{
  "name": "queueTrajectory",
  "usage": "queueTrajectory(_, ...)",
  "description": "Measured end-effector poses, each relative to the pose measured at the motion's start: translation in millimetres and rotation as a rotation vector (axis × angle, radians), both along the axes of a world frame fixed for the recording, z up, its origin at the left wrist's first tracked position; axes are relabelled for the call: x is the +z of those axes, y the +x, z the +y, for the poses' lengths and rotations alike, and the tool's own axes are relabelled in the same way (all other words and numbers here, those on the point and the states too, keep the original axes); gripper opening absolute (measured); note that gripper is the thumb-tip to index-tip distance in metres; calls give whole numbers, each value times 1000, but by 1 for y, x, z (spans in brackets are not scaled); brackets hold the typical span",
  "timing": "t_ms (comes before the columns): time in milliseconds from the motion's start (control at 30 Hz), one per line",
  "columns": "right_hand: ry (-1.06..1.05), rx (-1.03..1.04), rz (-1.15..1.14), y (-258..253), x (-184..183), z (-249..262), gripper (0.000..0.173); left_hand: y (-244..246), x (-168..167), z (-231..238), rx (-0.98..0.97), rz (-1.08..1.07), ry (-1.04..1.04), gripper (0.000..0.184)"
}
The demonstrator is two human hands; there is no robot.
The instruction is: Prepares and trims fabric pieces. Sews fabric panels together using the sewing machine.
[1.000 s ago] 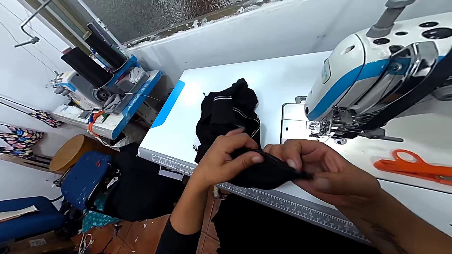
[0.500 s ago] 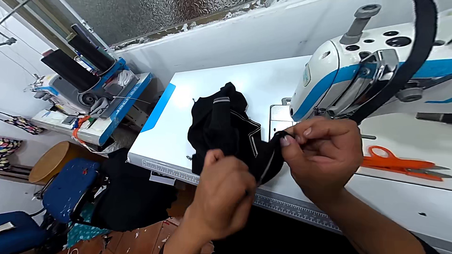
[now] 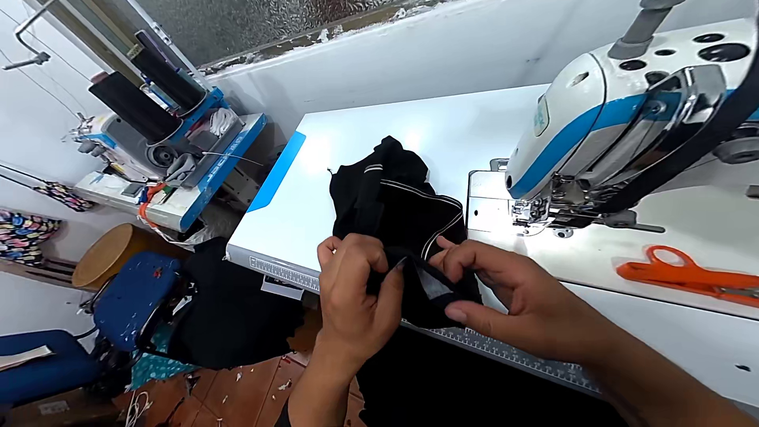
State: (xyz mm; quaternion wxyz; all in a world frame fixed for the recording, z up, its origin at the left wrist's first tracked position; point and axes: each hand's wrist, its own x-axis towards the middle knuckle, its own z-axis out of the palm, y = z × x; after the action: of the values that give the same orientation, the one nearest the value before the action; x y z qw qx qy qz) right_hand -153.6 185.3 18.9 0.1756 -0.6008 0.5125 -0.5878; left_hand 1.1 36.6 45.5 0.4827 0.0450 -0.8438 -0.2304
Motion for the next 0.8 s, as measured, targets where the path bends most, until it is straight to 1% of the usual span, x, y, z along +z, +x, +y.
queueTrajectory(67, -7, -73, -27, 1, 2, 1, 12, 6, 12, -9, -108, -155, 6, 10)
queueTrajectory(100, -10, -79, -45, 0, 4, 1, 9, 11, 20, -14, -204, -258, 26, 15)
queueTrajectory(133, -12, -62, -58, -1, 7, 3, 9, 14, 28, -16, -291, -350, 34, 25)
queueTrajectory(167, -19, -33, -67, -1, 8, 4, 10, 13, 33, -15, -357, -409, 25, 32)
queueTrajectory(200, -33, -2, -69, -1, 10, 4, 13, 10, 36, -13, -396, -427, 12, 30)
queueTrajectory(300, -52, 35, -54, 0, 12, 4, 15, -2, 35, -8, -479, -429, 2, 13)
queueTrajectory(333, -40, 48, -60, -1, 11, 5, 14, -4, 33, -8, -527, -418, 42, 11)
queueTrajectory(400, -9, 97, -78, -3, 9, 9, 12, -3, 29, -9, -569, -409, 69, 14)
queueTrajectory(467, -17, 92, -67, -3, 7, 12, 18, 2, 27, -7, -553, -423, 35, 18)
queueTrajectory(567, -111, -69, 29, 1, 7, 11, 14, 6, 25, -1, -475, -359, 1, 10)
queueTrajectory(633, -169, -174, 98, 4, 7, 8, 13, 6, 25, 3, -418, -275, -5, 8)
queueTrajectory(733, -235, -253, 172, 7, 7, 6, 12, 5, 20, 12, -275, -150, -72, 7)
queueTrajectory(800, -333, -390, 252, 9, 5, 4, 10, 3, 13, 20, -142, -78, -184, 5)
